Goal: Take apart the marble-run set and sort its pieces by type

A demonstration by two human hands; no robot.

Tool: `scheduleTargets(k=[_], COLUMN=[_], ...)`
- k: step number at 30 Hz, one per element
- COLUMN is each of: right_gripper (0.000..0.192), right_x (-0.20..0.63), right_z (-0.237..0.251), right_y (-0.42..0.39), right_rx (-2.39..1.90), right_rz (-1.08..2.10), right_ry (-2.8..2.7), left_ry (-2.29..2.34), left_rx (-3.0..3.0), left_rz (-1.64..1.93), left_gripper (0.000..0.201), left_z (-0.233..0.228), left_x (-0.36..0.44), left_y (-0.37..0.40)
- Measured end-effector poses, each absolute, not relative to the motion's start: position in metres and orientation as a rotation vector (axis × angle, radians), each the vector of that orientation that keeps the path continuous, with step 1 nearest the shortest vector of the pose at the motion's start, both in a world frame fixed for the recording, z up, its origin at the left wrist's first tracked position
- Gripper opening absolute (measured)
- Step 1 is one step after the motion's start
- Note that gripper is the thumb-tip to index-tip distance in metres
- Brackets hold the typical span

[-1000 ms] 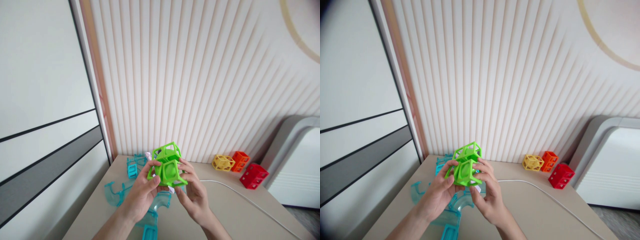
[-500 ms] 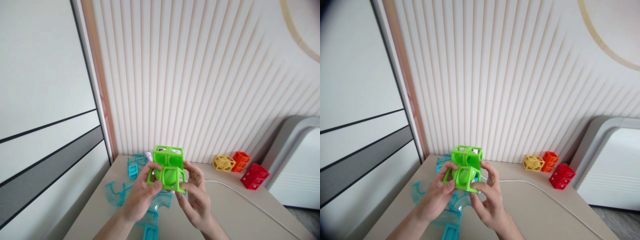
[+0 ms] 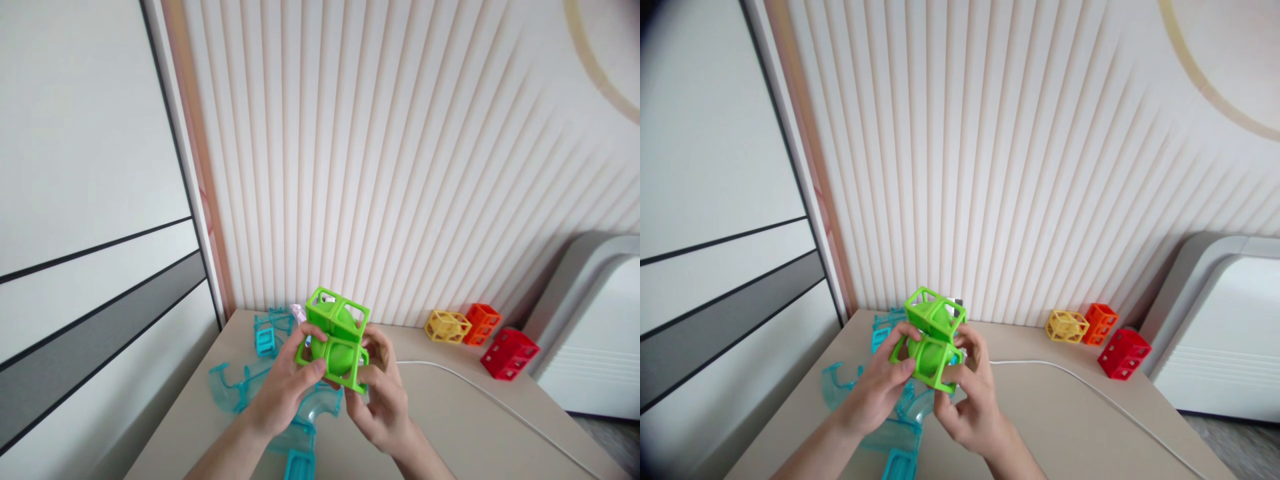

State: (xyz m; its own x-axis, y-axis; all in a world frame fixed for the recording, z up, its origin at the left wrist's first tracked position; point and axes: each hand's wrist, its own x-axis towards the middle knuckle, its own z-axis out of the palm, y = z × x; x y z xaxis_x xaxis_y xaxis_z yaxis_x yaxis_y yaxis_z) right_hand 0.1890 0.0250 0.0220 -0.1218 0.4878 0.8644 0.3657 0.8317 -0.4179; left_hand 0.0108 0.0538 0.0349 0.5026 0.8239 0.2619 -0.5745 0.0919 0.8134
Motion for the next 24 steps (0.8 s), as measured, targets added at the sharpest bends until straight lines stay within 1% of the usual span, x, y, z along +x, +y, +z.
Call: scheduleTargets(k=[3,5,12,14,16,18,21,24], right_gripper=[0.027,0.03,0.052,0.063,0.073,0.079,0.074,0.06], right_x=[0.189,0.189,0.196,0.198,0.2,0.201,0.199,0.195], right_z=[0.022,0.021,0.007,0.005,0.005,0.005,0.005,0.009], right_y=[0.025,0.026,0.034,0.034,0.033,0.032,0.032,0.032], right_rx=[-0.667,-0.671,-0.624,-0.617,-0.611,-0.602,-0.615,-0.651], right_rz=[0.113,0.14,0.294,0.292,0.301,0.344,0.421,0.415], right_ry=[-1.746,-1.743,-1.695,-1.695,-1.718,-1.728,-1.623,-1.498], left_ry=[0.298,0.311,0.375,0.381,0.401,0.431,0.473,0.466], left_rx=[1.123,1.14,1.128,1.133,1.134,1.108,1.06,1.072], left_rz=[1.05,1.045,1.09,1.103,1.12,1.142,1.179,1.171], left_gripper=[0.027,0.031,0.061,0.061,0.057,0.053,0.05,0.051], left_z=[0.035,0.035,0.044,0.047,0.051,0.054,0.055,0.054], left_x=[0.008,0.007,0.01,0.011,0.011,0.012,0.013,0.014], left_y=[0.054,0.054,0.051,0.049,0.048,0.046,0.046,0.046])
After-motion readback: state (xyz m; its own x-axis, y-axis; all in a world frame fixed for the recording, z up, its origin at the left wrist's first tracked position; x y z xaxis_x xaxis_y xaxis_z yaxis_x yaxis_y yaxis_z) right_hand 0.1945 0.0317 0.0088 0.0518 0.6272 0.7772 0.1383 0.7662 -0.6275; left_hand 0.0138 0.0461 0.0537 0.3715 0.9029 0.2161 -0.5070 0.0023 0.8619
